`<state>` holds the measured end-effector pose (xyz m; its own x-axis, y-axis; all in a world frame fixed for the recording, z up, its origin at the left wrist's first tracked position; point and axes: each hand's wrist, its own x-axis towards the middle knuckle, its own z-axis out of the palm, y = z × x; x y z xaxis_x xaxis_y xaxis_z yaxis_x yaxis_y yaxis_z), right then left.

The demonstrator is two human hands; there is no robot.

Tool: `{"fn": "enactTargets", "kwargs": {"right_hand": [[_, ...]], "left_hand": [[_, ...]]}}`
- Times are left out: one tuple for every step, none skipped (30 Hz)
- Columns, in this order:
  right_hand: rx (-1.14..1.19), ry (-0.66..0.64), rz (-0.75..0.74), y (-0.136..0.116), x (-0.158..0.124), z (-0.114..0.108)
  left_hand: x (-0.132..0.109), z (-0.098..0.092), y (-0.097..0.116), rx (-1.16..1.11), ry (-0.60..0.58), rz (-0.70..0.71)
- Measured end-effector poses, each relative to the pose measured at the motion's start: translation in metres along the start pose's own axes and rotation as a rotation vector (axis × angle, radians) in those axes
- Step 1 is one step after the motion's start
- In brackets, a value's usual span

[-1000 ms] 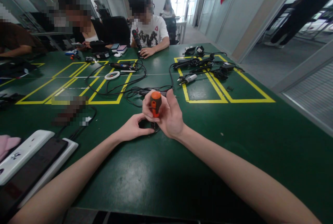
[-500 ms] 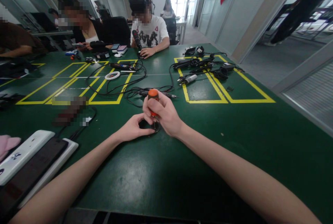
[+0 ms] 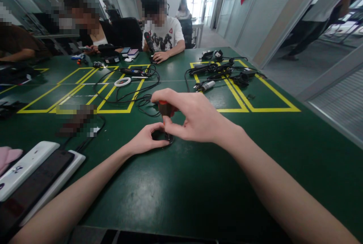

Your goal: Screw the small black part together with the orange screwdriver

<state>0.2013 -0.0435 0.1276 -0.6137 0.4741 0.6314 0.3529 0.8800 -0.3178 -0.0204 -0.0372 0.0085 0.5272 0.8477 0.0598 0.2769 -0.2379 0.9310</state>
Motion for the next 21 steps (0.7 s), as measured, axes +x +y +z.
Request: {"fn": "enactTargets", "kwargs": {"right_hand": [[-0.019,-0.017,-0.021,-0.001,0.001,-0.001],[-0.028,-0.029,-0.044,-0.002,0.001,-0.003],[-0.029,-0.032,-0.068,-0.003,0.002,-0.004],[-0.023,-0.029,-0.092,-0.004,0.003,-0.005],[-0.016,-0.022,-0.112,-0.005,0.004,-0.006],[-0.007,-0.015,-0.126,-0.007,0.004,-0.008],[0.003,-0.007,-0.127,-0.008,0.005,-0.009],[0.017,-0.001,-0.111,-0.01,0.005,-0.01],[0.035,0.003,-0.088,-0.011,0.004,-0.01],[0.058,0.0,-0.06,-0.012,0.004,-0.011],[0.08,-0.008,-0.037,-0.012,0.004,-0.011],[0.095,-0.023,-0.026,-0.012,0.003,-0.01],[0.094,-0.04,-0.027,-0.012,0.003,-0.01],[0.071,-0.054,-0.038,-0.01,0.002,-0.009],[0.029,-0.059,-0.05,-0.009,0.002,-0.008],[-0.024,-0.051,-0.055,-0.008,0.002,-0.007],[-0.078,-0.036,-0.048,-0.007,0.001,-0.006],[-0.123,-0.019,-0.03,-0.006,0.001,-0.005],[-0.154,-0.002,-0.005,-0.006,0.001,-0.004],[-0.168,0.008,0.017,-0.006,0.0,-0.004],[-0.169,0.01,0.037,-0.006,0.0,-0.005]], "left_hand": [[0.0,0.0,0.0,0.008,0.005,0.001],[0.0,0.0,0.001,0.021,0.009,0.002],[-0.001,0.0,0.002,0.037,0.009,0.006],[-0.001,0.0,0.002,0.054,0.008,0.01],[-0.001,0.0,0.003,0.069,0.004,0.015],[-0.001,0.0,0.003,0.082,0.0,0.02],[-0.001,0.001,0.004,0.09,-0.006,0.022],[-0.001,0.001,0.003,0.096,-0.01,0.025],[-0.001,0.001,0.003,0.104,-0.008,0.028],[-0.001,0.002,0.002,0.121,-0.002,0.038],[-0.001,0.002,0.002,0.147,0.009,0.056],[-0.002,0.003,0.001,0.183,0.027,0.079],[-0.002,0.003,0.0,0.226,0.049,0.102],[-0.002,0.003,0.0,0.275,0.07,0.121],[-0.002,0.004,0.0,0.324,0.083,0.13],[-0.002,0.004,0.0,0.364,0.087,0.128],[-0.002,0.004,0.0,0.396,0.084,0.119],[-0.002,0.004,0.0,0.422,0.08,0.11],[-0.001,0.003,0.0,0.438,0.074,0.102],[-0.001,0.003,0.0,0.445,0.066,0.096],[-0.001,0.003,0.001,0.446,0.056,0.09]]}}
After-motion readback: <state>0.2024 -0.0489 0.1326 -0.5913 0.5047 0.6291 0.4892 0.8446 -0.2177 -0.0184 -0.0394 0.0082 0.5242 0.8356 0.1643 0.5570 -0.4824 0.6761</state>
